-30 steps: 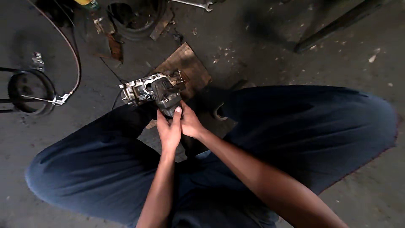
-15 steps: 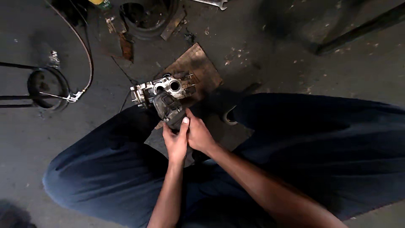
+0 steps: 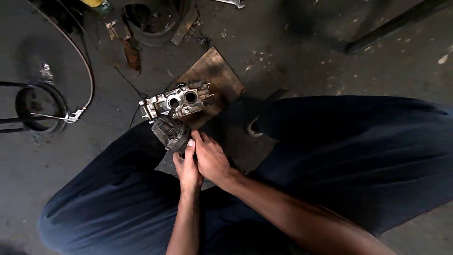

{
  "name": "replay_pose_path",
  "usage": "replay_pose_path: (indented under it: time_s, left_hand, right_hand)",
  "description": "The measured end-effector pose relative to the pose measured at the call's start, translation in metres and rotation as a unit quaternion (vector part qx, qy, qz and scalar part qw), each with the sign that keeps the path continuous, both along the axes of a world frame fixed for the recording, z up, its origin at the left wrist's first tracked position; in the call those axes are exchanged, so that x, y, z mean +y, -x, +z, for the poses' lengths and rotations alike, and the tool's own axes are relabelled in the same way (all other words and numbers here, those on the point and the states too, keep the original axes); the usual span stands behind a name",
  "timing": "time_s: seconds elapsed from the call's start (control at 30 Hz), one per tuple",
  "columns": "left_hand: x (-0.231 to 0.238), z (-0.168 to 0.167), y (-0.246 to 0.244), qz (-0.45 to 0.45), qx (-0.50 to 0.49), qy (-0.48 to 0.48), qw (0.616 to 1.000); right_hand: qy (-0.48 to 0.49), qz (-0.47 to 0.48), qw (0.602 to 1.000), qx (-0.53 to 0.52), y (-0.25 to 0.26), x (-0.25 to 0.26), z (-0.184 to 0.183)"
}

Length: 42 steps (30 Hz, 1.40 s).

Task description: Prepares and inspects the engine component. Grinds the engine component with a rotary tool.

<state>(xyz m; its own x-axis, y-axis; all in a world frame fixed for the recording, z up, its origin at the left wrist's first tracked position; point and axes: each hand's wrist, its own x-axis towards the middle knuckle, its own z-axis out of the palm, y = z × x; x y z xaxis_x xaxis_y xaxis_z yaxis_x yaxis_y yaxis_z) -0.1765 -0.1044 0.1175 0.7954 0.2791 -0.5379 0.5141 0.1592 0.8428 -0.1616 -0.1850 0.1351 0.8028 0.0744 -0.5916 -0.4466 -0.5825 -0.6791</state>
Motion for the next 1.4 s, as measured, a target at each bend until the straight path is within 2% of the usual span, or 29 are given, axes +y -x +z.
replay_pose_path:
  time_s: [0.33, 0.53, 0.8, 0.93, 1.1, 1.4]
  left_hand:
    - [-0.005, 0.004, 0.001, -0.001, -0.006, -0.045, 0.999]
    - [-0.008, 0.002, 0.004, -0.004, -0.005, -0.026, 1.0]
    - [-0.005, 0.002, 0.003, 0.001, -0.013, -0.051, 0.999]
    - [-0.001, -0.008, 0.003, -0.022, -0.022, -0.018, 0.999]
    - [-0.015, -0.003, -0.002, -0.01, -0.009, 0.018, 1.0]
    - [-0.013, -0.009, -0.01, -0.014, -0.041, 0.037, 0.998]
  right_hand:
    - [-0.023, 0.013, 1.0, 0.014, -0.003, -0.006, 0.004]
    - [-0.012, 0.014, 1.0, 0.012, -0.001, -0.008, 0.004]
    - [-0.023, 0.029, 0.999, 0.008, -0.003, -0.007, 0.006]
    - [-0.006, 0.027, 1.0, 0.003, -0.001, -0.012, 0.003]
    - [-0.001, 0.007, 1.0, -0.007, -0.002, -0.019, -0.003]
    - [-0.013, -0.014, 0.999, -0.027, -0.009, -0.018, -0.005]
